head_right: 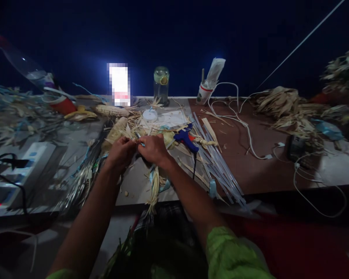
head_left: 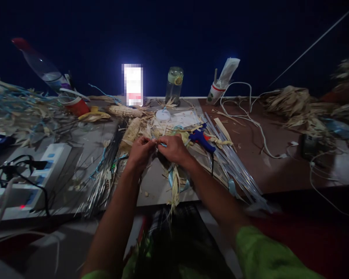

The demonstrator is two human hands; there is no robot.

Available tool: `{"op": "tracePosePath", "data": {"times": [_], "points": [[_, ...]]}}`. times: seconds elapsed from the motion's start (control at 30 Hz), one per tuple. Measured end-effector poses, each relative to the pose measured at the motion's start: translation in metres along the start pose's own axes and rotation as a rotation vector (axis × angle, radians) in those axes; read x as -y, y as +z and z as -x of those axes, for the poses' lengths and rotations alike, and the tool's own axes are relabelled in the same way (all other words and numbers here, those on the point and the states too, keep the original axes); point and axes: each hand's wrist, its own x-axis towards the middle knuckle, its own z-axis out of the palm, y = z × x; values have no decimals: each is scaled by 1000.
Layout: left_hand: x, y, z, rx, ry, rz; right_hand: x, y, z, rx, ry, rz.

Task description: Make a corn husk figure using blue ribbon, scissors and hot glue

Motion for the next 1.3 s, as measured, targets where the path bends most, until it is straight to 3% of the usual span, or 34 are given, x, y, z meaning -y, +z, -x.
{"op": "tracePosePath", "data": {"times": [0.1, 0.2, 0.33, 0.53, 0.7, 0.87, 1.1, 1.3], "points": [[-5, 3, 4, 150, -44, 213, -6, -1, -2, 0, 39, -169], [-7, 2, 6, 208, -70, 260, -13, 0, -4, 10, 59, -287], [-3, -1, 3, 173, -47, 209, -16, 1, -6, 13, 61, -296], [6, -4, -4, 131, 31, 90, -8, 3, -2, -28, 53, -92], [9, -7, -6, 21, 88, -170, -6, 5, 0, -33, 32, 37], [4, -2, -1, -87, 174, -312, -7, 5, -2, 5, 57, -47], [5, 2, -4, -73, 74, 38, -3, 8, -3, -7, 34, -147], [-2, 4, 3, 153, -46, 216, -10, 3, -4, -9, 53, -334]]}}
